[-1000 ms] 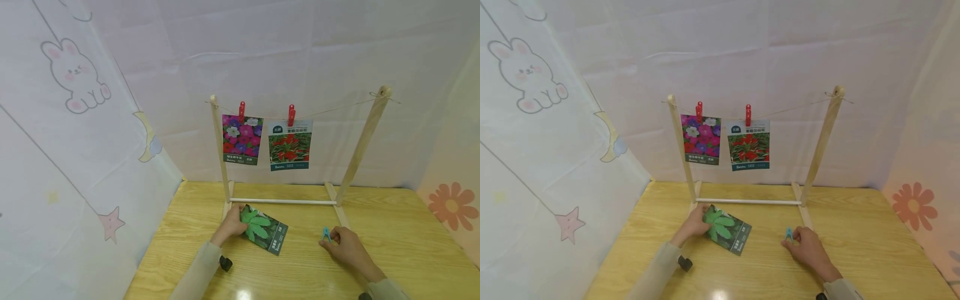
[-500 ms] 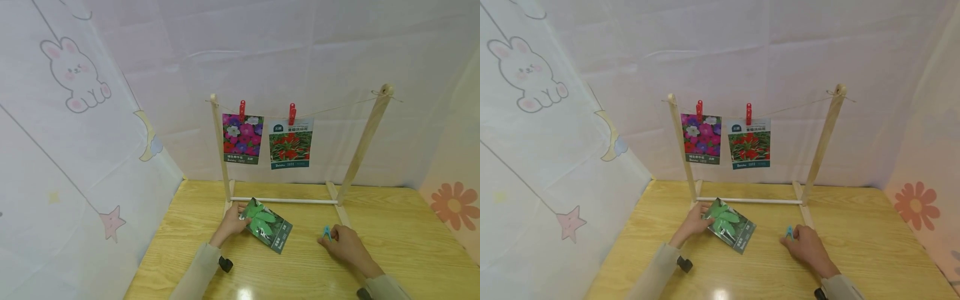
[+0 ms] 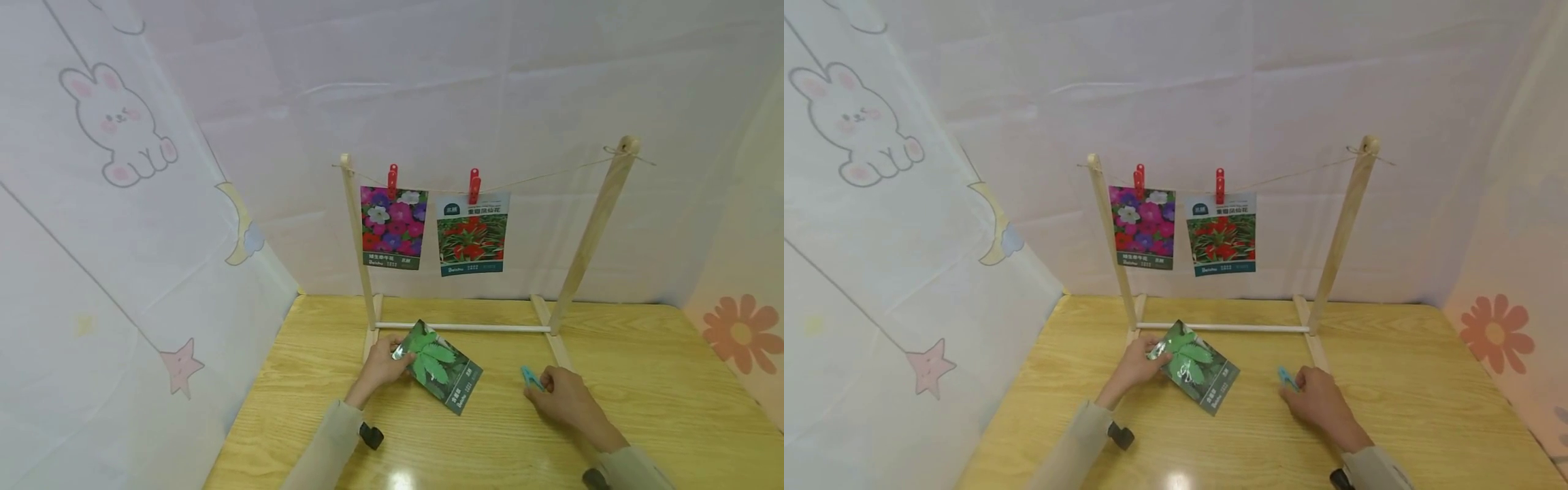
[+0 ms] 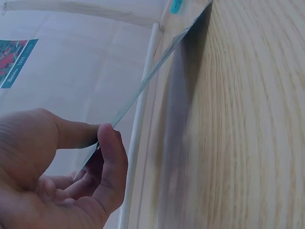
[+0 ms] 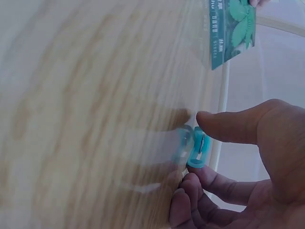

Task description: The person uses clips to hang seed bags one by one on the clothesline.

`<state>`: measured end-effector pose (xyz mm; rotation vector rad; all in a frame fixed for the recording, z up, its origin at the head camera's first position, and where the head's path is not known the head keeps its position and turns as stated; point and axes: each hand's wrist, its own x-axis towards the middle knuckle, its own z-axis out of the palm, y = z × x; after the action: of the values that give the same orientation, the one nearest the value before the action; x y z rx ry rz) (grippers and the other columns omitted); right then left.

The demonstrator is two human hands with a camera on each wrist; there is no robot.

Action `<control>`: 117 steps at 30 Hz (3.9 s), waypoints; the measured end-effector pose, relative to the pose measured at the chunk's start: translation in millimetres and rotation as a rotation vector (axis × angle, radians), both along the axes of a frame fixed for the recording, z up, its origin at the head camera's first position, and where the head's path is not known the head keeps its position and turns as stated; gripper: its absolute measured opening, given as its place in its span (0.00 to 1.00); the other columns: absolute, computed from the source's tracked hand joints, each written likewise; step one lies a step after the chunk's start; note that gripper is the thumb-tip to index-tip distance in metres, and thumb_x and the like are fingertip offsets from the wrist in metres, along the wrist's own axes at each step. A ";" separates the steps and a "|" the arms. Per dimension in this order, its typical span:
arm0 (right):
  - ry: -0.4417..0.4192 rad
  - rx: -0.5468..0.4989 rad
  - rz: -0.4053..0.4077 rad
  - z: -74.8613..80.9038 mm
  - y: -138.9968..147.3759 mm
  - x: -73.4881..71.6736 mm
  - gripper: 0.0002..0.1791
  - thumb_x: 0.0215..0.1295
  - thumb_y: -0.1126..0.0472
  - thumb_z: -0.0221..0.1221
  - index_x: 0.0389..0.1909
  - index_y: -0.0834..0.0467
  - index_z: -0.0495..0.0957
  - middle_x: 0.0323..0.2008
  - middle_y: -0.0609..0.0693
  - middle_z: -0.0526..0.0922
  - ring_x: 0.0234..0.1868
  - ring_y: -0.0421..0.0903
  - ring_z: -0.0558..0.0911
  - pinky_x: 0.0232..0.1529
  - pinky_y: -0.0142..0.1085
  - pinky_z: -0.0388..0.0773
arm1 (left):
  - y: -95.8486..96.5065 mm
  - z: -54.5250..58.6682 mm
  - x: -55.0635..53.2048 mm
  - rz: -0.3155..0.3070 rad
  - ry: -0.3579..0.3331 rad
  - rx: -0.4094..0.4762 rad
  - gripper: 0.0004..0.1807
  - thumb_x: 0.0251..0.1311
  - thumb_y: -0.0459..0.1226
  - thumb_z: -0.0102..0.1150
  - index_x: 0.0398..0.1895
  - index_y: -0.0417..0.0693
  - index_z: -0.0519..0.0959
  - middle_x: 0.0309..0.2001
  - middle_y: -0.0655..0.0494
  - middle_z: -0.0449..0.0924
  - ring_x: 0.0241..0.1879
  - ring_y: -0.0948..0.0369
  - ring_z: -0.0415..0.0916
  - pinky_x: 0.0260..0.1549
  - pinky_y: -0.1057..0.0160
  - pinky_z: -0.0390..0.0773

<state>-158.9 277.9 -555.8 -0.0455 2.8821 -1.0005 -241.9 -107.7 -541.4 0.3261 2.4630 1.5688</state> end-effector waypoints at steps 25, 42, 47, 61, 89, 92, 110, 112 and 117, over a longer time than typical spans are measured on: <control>0.112 -0.064 -0.021 20.8 25.5 5.7 0.17 0.69 0.61 0.70 0.50 0.70 0.82 0.40 0.56 0.89 0.40 0.51 0.88 0.36 0.38 0.88 | 8.6 29.7 3.9 -0.044 -0.001 0.199 0.15 0.72 0.31 0.67 0.59 0.38 0.83 0.51 0.38 0.88 0.40 0.49 0.91 0.44 0.38 0.89; 0.142 -0.102 -0.031 32.2 33.7 9.5 0.21 0.76 0.61 0.66 0.59 0.73 0.79 0.45 0.63 0.88 0.44 0.61 0.90 0.36 0.40 0.89 | 29.1 72.5 10.7 -0.116 0.070 0.104 0.23 0.75 0.37 0.65 0.69 0.38 0.78 0.55 0.37 0.86 0.44 0.47 0.90 0.38 0.59 0.91; 0.209 -0.075 -0.016 39.7 37.4 9.3 0.22 0.74 0.61 0.67 0.59 0.75 0.79 0.44 0.64 0.89 0.43 0.64 0.90 0.37 0.48 0.90 | 33.2 81.4 12.7 -0.124 0.116 0.073 0.21 0.75 0.38 0.65 0.66 0.38 0.80 0.51 0.40 0.89 0.44 0.44 0.90 0.38 0.59 0.90; 0.201 -0.094 -0.020 61.3 49.8 11.5 0.22 0.69 0.60 0.72 0.58 0.69 0.82 0.43 0.60 0.91 0.38 0.45 0.91 0.35 0.38 0.90 | 52.3 86.3 8.4 -0.136 0.231 -0.004 0.14 0.77 0.41 0.63 0.57 0.45 0.86 0.51 0.46 0.91 0.49 0.52 0.90 0.49 0.56 0.89; 0.352 -0.002 -0.007 117.9 71.2 12.7 0.21 0.74 0.59 0.68 0.62 0.65 0.82 0.48 0.66 0.90 0.34 0.23 0.81 0.30 0.29 0.81 | 84.5 117.2 3.2 -0.178 0.344 0.020 0.17 0.79 0.41 0.60 0.63 0.44 0.84 0.53 0.47 0.90 0.47 0.57 0.89 0.44 0.65 0.87; 0.349 0.005 -0.004 124.3 73.8 10.0 0.22 0.74 0.57 0.68 0.62 0.65 0.82 0.49 0.67 0.89 0.34 0.22 0.80 0.29 0.29 0.81 | 89.0 119.8 1.9 -0.188 0.346 0.039 0.17 0.78 0.39 0.62 0.62 0.43 0.83 0.52 0.47 0.91 0.47 0.56 0.89 0.41 0.66 0.87; 0.436 -0.004 0.016 165.3 77.3 1.3 0.23 0.73 0.59 0.68 0.64 0.65 0.81 0.50 0.70 0.88 0.34 0.18 0.79 0.27 0.29 0.81 | 110.5 140.1 -2.6 -0.189 0.435 0.044 0.15 0.77 0.38 0.62 0.60 0.42 0.83 0.51 0.47 0.90 0.47 0.57 0.89 0.45 0.67 0.86; 0.461 -0.007 0.015 169.4 77.7 0.9 0.23 0.72 0.60 0.70 0.63 0.65 0.82 0.46 0.63 0.91 0.34 0.18 0.79 0.26 0.29 0.81 | 112.6 143.0 -3.6 -0.188 0.457 0.038 0.15 0.78 0.38 0.61 0.60 0.42 0.83 0.52 0.47 0.89 0.47 0.57 0.89 0.47 0.67 0.86; 0.510 0.000 0.031 180.5 76.9 -0.7 0.21 0.69 0.62 0.71 0.59 0.66 0.84 0.42 0.60 0.92 0.34 0.18 0.79 0.25 0.29 0.79 | 117.1 149.4 -7.3 -0.182 0.455 0.067 0.14 0.78 0.37 0.60 0.61 0.43 0.83 0.51 0.48 0.89 0.46 0.60 0.87 0.47 0.69 0.85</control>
<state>-159.6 354.8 -375.3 -0.3993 3.3150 -1.1207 -249.1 9.5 -392.0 0.9877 2.6005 1.6458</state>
